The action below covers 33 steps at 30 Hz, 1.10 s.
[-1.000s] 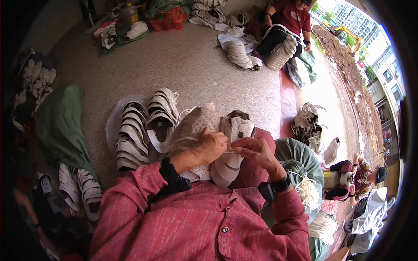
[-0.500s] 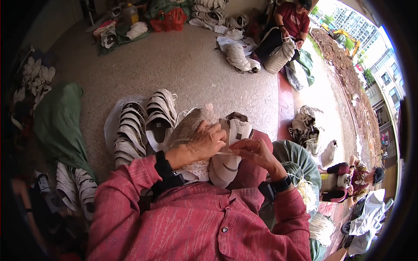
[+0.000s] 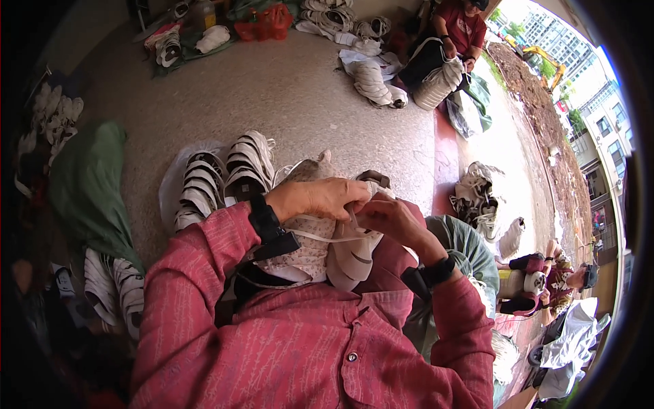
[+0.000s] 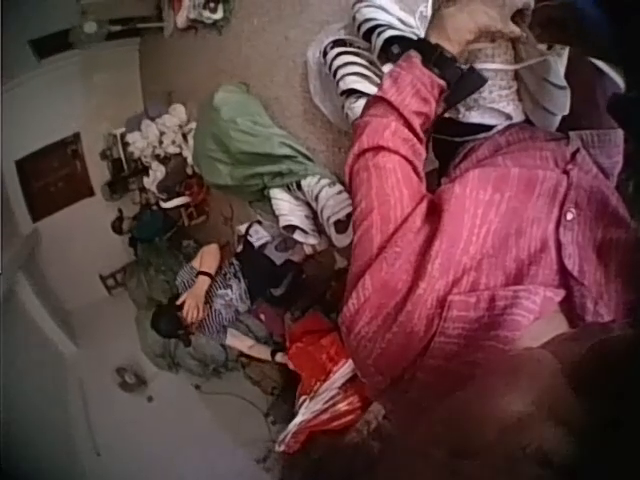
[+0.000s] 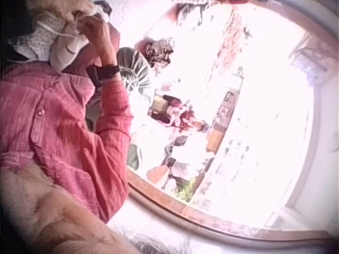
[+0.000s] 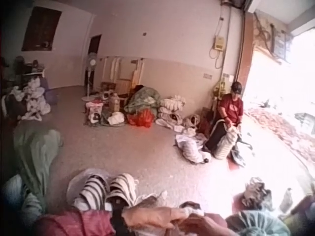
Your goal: Lacing white shoes with white shoelaces in a warehouse or assembly area.
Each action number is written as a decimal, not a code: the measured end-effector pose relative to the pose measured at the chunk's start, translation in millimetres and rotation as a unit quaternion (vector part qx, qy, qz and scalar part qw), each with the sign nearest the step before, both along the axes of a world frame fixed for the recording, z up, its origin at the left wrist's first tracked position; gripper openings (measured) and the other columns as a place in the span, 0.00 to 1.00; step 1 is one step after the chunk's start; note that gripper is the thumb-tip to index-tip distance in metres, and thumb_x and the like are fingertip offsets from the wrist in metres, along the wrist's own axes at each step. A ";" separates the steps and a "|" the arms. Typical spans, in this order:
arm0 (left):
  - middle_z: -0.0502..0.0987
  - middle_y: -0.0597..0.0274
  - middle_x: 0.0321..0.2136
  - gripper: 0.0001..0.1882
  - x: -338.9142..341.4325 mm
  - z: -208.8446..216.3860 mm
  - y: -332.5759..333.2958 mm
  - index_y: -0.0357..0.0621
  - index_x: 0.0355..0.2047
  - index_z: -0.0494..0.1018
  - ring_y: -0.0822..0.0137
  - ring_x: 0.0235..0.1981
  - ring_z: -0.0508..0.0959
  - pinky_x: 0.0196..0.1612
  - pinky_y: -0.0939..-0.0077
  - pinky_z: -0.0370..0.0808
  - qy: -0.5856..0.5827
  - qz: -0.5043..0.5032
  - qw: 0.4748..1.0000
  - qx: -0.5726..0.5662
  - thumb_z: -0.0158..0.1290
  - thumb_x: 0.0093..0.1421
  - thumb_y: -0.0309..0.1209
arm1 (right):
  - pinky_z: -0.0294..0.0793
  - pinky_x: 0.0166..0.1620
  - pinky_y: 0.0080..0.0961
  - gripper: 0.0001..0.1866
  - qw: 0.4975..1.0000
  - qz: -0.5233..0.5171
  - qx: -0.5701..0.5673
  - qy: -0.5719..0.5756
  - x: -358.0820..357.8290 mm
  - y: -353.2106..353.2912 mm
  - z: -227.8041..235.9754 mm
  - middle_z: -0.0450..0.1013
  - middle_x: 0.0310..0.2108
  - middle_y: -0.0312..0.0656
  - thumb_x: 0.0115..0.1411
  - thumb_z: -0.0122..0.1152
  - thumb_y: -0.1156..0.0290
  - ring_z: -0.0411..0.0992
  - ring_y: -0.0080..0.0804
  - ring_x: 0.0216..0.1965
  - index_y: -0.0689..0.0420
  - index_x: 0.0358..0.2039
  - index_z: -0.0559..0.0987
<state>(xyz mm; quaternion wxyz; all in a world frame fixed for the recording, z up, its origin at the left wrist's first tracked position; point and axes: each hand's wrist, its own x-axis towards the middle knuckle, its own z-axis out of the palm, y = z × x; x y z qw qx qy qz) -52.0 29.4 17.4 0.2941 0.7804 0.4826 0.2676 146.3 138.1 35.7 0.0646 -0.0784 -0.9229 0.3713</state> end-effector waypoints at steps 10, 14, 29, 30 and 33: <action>0.68 0.60 0.31 0.20 5.6 7.7 -5.8 0.41 0.28 0.66 0.61 0.34 0.72 0.36 0.70 0.70 -0.045 0.003 0.999 -0.022 0.67 0.39 0.31 | 0.74 0.37 0.29 0.04 0.998 0.008 0.060 0.031 1.6 5.9 -23.4 0.72 0.33 0.36 0.54 0.62 0.72 0.74 0.35 0.35 0.52 0.31 0.81; 0.67 0.62 0.33 0.22 5.7 10.5 -7.6 0.41 0.29 0.68 0.64 0.35 0.71 0.36 0.72 0.70 -0.050 0.026 0.997 -0.055 0.69 0.40 0.36 | 0.73 0.33 0.33 0.03 0.934 -0.234 0.214 0.163 14.4 61.2 9.8 0.71 0.31 0.42 0.57 0.58 0.73 0.73 0.43 0.32 0.56 0.28 0.79; 0.70 0.63 0.38 0.11 45.9 2.5 -5.1 0.45 0.26 0.74 0.61 0.41 0.71 0.54 0.64 0.60 0.194 0.095 0.943 0.254 0.59 0.52 0.39 | 0.66 0.25 0.20 0.06 0.700 -0.254 -0.639 0.190 39.2 94.5 10.3 0.67 0.22 0.32 0.66 0.49 0.69 0.61 0.19 0.19 0.54 0.32 0.72; 0.71 0.64 0.38 0.10 40.1 4.4 -5.0 0.46 0.26 0.74 0.61 0.44 0.69 0.55 0.65 0.58 0.142 0.086 0.971 0.173 0.58 0.53 0.38 | 0.57 0.22 0.18 0.07 0.695 -0.335 -0.598 0.217 39.2 92.0 22.8 0.63 0.20 0.30 0.65 0.51 0.69 0.55 0.18 0.17 0.53 0.29 0.72; 0.70 0.66 0.38 0.10 26.1 12.2 -7.2 0.46 0.26 0.75 0.61 0.49 0.64 0.57 0.66 0.55 0.074 0.078 0.993 0.046 0.57 0.55 0.38 | 0.58 0.22 0.14 0.06 0.683 -0.368 -0.541 0.325 64.1 146.6 23.9 0.62 0.18 0.27 0.65 0.53 0.72 0.56 0.17 0.16 0.52 0.28 0.71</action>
